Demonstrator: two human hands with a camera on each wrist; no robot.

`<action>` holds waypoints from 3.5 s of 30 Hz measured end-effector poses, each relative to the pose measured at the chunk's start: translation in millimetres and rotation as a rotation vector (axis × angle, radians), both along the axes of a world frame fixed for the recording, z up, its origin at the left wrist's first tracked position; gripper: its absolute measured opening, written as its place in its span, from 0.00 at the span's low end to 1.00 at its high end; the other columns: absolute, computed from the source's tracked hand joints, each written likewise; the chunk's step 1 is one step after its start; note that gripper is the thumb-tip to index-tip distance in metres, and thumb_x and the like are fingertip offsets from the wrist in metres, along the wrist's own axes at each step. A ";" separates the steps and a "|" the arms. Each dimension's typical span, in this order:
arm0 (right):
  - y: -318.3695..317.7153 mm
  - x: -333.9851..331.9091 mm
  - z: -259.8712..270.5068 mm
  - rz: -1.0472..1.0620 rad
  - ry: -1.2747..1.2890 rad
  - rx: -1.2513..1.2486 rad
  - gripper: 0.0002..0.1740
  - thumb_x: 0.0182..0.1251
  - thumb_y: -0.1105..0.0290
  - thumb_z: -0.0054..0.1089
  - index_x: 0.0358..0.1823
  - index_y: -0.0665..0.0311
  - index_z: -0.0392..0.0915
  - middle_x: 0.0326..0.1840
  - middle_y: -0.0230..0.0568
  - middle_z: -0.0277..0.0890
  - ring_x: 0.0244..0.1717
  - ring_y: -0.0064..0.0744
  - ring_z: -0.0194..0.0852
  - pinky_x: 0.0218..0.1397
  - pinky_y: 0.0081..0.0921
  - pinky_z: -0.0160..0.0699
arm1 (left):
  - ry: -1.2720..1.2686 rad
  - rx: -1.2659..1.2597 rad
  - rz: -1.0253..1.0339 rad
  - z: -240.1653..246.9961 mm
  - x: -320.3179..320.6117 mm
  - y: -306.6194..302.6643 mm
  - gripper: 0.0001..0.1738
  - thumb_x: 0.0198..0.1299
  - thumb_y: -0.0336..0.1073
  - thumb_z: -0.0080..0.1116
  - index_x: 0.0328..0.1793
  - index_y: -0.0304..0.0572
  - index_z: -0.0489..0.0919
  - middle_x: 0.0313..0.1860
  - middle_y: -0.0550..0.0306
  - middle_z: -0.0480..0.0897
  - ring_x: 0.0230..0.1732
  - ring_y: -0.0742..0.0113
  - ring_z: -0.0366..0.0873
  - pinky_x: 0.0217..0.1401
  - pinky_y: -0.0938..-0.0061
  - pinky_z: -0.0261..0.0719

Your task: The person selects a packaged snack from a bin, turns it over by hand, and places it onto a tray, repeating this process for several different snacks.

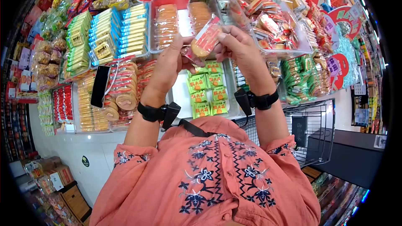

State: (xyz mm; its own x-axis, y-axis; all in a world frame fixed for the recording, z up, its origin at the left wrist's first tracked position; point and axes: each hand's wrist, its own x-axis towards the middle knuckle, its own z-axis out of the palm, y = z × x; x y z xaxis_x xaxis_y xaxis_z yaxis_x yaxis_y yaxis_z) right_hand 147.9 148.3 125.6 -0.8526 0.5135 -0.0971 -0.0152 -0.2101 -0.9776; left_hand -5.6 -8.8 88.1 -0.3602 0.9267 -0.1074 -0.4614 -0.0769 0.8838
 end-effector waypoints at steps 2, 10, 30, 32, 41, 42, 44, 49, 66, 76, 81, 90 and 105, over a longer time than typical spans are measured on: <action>-0.8 2.2 -1.3 0.006 0.043 -0.015 0.18 0.76 0.62 0.59 0.58 0.66 0.75 0.37 0.35 0.83 0.36 0.23 0.83 0.42 0.21 0.83 | -0.156 0.011 -0.056 -7.1 -5.0 -1.6 0.34 0.80 0.59 0.37 0.67 0.32 0.73 0.44 0.53 0.84 0.38 0.64 0.85 0.36 0.75 0.81; -2.2 9.3 -10.4 0.083 0.127 -0.103 0.22 0.78 0.71 0.49 0.70 0.68 0.69 0.56 0.42 0.81 0.51 0.30 0.85 0.53 0.28 0.87 | -0.124 0.097 -0.028 -3.0 -6.2 -7.3 0.26 0.75 0.44 0.56 0.71 0.36 0.71 0.50 0.61 0.80 0.42 0.72 0.78 0.37 0.78 0.76; -3.1 -0.9 -27.4 0.044 0.124 -0.155 0.27 0.77 0.70 0.54 0.72 0.75 0.62 0.57 0.45 0.77 0.50 0.29 0.84 0.54 0.31 0.91 | 0.309 0.082 0.144 -11.6 -9.8 -10.3 0.31 0.68 0.32 0.63 0.75 0.37 0.66 0.66 0.57 0.73 0.52 0.78 0.75 0.48 0.82 0.74; -2.4 -3.2 -29.0 0.045 0.125 -0.145 0.27 0.77 0.70 0.55 0.71 0.75 0.63 0.58 0.44 0.77 0.51 0.29 0.84 0.54 0.31 0.91 | 0.312 0.053 0.128 -12.1 -11.5 -10.8 0.31 0.68 0.32 0.63 0.75 0.37 0.66 0.64 0.58 0.75 0.52 0.78 0.75 0.48 0.82 0.74; 3.5 -17.5 -37.0 0.047 0.002 0.035 0.24 0.75 0.66 0.60 0.66 0.69 0.70 0.49 0.36 0.79 0.47 0.22 0.81 0.46 0.21 0.87 | 0.501 -0.046 0.100 -24.4 -20.9 -3.7 0.28 0.69 0.31 0.61 0.74 0.37 0.68 0.60 0.59 0.77 0.54 0.76 0.76 0.55 0.80 0.76; 7.5 -20.1 -42.6 0.062 -0.023 0.099 0.23 0.74 0.66 0.61 0.65 0.69 0.72 0.47 0.35 0.79 0.46 0.20 0.80 0.45 0.20 0.86 | 0.572 -0.068 0.090 -25.4 -23.8 -1.5 0.28 0.69 0.31 0.61 0.73 0.37 0.69 0.60 0.59 0.77 0.55 0.76 0.76 0.57 0.79 0.76; 13.9 -25.7 -51.4 0.041 -0.075 0.150 0.22 0.73 0.65 0.63 0.62 0.69 0.73 0.46 0.33 0.79 0.44 0.19 0.79 0.43 0.19 0.85 | 0.746 -0.106 0.098 -34.0 -44.5 5.6 0.26 0.71 0.34 0.59 0.72 0.36 0.70 0.61 0.55 0.78 0.56 0.71 0.77 0.60 0.75 0.76; 21.7 -40.6 -64.3 -0.113 -0.063 0.123 0.19 0.72 0.65 0.63 0.59 0.68 0.74 0.42 0.31 0.78 0.43 0.17 0.78 0.42 0.19 0.84 | 1.225 -0.353 0.189 -55.6 -118.7 18.6 0.18 0.73 0.42 0.53 0.58 0.35 0.79 0.46 0.40 0.84 0.48 0.45 0.81 0.54 0.60 0.79; 56.3 -83.5 -114.5 -0.055 -0.121 0.576 0.15 0.69 0.70 0.62 0.55 0.65 0.78 0.40 0.41 0.83 0.42 0.27 0.80 0.49 0.27 0.79 | 1.456 -0.568 -0.212 -76.1 -123.1 37.6 0.31 0.75 0.57 0.41 0.42 0.37 0.85 0.43 0.35 0.85 0.47 0.34 0.81 0.51 0.45 0.77; 53.8 -83.8 -96.2 0.100 -0.221 0.755 0.15 0.65 0.69 0.59 0.52 0.65 0.80 0.36 0.39 0.80 0.38 0.25 0.74 0.44 0.25 0.76 | 1.415 -0.552 -0.191 -76.1 -127.9 34.3 0.20 0.71 0.47 0.52 0.49 0.35 0.81 0.45 0.35 0.84 0.49 0.36 0.81 0.52 0.51 0.77; 59.7 -92.6 -106.2 0.135 -0.178 0.863 0.15 0.63 0.71 0.58 0.50 0.66 0.80 0.37 0.42 0.81 0.37 0.31 0.77 0.44 0.27 0.77 | 1.468 -0.445 -0.166 -84.0 -136.1 32.3 0.15 0.64 0.38 0.60 0.50 0.35 0.82 0.44 0.35 0.85 0.48 0.36 0.81 0.52 0.52 0.78; 54.6 -109.6 -134.9 0.127 -0.127 0.915 0.15 0.63 0.75 0.58 0.50 0.69 0.80 0.41 0.49 0.84 0.43 0.38 0.85 0.47 0.31 0.81 | 1.508 -0.467 -0.233 -86.9 -148.2 47.4 0.14 0.55 0.33 0.70 0.44 0.34 0.81 0.39 0.39 0.85 0.46 0.39 0.83 0.47 0.53 0.78; 50.1 -101.7 -138.2 0.068 -0.109 0.857 0.12 0.64 0.75 0.56 0.47 0.68 0.81 0.42 0.57 0.83 0.46 0.52 0.84 0.51 0.40 0.80 | 1.978 -0.292 -0.515 -71.2 -150.6 74.3 0.22 0.53 0.36 0.72 0.49 0.37 0.74 0.37 0.40 0.85 0.42 0.40 0.85 0.43 0.53 0.83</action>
